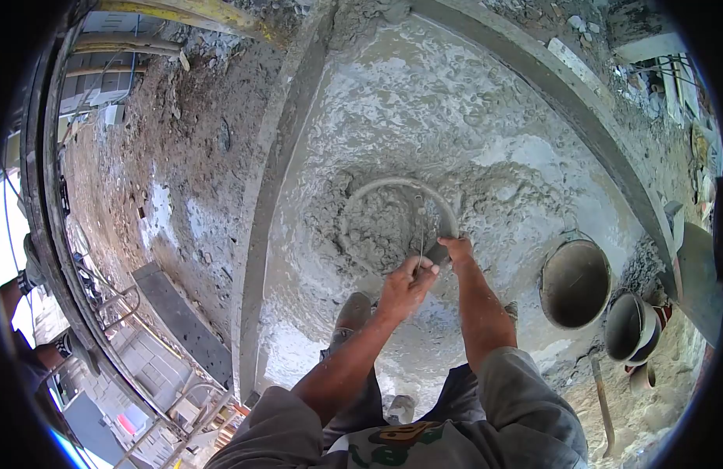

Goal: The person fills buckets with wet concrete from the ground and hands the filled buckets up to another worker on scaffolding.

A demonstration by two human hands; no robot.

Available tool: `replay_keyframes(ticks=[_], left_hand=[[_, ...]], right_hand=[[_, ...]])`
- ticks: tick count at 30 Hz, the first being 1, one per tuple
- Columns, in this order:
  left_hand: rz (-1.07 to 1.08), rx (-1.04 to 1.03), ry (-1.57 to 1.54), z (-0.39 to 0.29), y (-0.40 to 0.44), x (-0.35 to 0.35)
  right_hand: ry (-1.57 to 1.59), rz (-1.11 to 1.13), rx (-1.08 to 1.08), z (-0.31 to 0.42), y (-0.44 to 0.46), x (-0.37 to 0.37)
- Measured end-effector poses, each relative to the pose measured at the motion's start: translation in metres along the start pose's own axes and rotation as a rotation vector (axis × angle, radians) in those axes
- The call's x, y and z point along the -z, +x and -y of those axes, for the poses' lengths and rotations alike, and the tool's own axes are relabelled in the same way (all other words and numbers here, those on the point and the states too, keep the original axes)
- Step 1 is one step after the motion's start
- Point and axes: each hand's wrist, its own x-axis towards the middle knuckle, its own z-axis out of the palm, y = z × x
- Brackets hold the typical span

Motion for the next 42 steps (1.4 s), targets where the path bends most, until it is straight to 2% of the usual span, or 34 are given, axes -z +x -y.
replay_keyframes(ticks=[2,4,5,6,7,8,11,15,16,18,19,21,25,30,31,34,35,38,39,40,41,42], left_hand=[[0.052,0.105,0.028,0.040,-0.004,0.016],[-0.036,0.107,-0.134,0.056,0.005,0.038],[-0.079,0.110,-0.216,0.061,0.006,0.044],[-0.098,0.074,-0.155,0.059,0.008,0.045],[-0.124,0.023,-0.094,0.050,0.015,0.047],[-0.147,-0.020,-0.029,0.042,0.018,0.049],[-0.160,0.151,-0.236,-0.010,0.012,0.068],[-0.170,0.217,-0.228,-0.065,-0.034,0.100],[-0.155,0.204,-0.189,-0.082,-0.049,0.114],[-0.181,0.145,-0.130,-0.121,-0.086,0.150],[-0.224,0.103,-0.142,-0.141,-0.112,0.172],[-0.313,0.007,-0.164,-0.181,-0.168,0.217],[-0.413,-0.276,-0.425,-0.248,-0.298,0.308],[-0.545,-0.580,-0.583,-0.317,-0.424,0.414],[-0.564,-0.620,-0.522,-0.333,-0.441,0.431],[-0.696,-0.666,-0.245,-0.367,-0.490,0.477],[-0.657,-0.712,-0.249,-0.371,-0.503,0.497],[-0.771,-0.726,-0.335,-0.379,-0.524,0.555],[-0.717,-0.776,-0.397,-0.377,-0.527,0.578],[-0.763,-0.781,-0.433,-0.371,-0.528,0.613],[-0.840,-0.828,-0.403,-0.376,-0.537,0.614],[-0.840,-0.869,-0.284,-0.368,-0.541,0.651]], right_hand=[[-0.136,-0.030,0.091,-0.022,0.015,-0.003],[-0.290,-0.112,0.185,-0.034,0.018,-0.011],[-0.131,-0.107,0.125,-0.043,0.003,-0.010],[0.029,-0.096,0.079,-0.035,-0.024,-0.008],[0.194,-0.081,0.049,-0.020,-0.038,-0.008],[0.171,-0.057,0.019,-0.013,-0.039,-0.007],[-0.003,0.025,-0.034,0.020,-0.063,0.007],[-0.388,-0.119,0.223,0.031,-0.107,0.014],[-0.366,-0.104,0.257,0.038,-0.136,0.017],[-0.221,0.028,0.299,0.077,-0.229,0.024],[-0.309,0.038,0.331,0.092,-0.267,0.024],[-0.249,0.212,0.414,0.122,-0.356,0.023],[-0.073,0.567,0.469,0.173,-0.527,0.018],[0.036,0.897,0.738,0.224,-0.678,-0.023],[0.062,0.945,0.786,0.233,-0.703,-0.036],[0.007,0.963,0.872,0.254,-0.776,-0.066],[0.013,0.967,0.896,0.260,-0.789,-0.082],[0.019,0.996,1.004,0.267,-0.834,-0.126],[-0.005,1.058,1.020,0.270,-0.853,-0.131],[-0.020,1.021,1.054,0.271,-0.871,-0.135],[-0.007,0.973,1.101,0.274,-0.880,-0.150],[-0.028,0.954,1.289,0.282,-0.877,-0.170]])
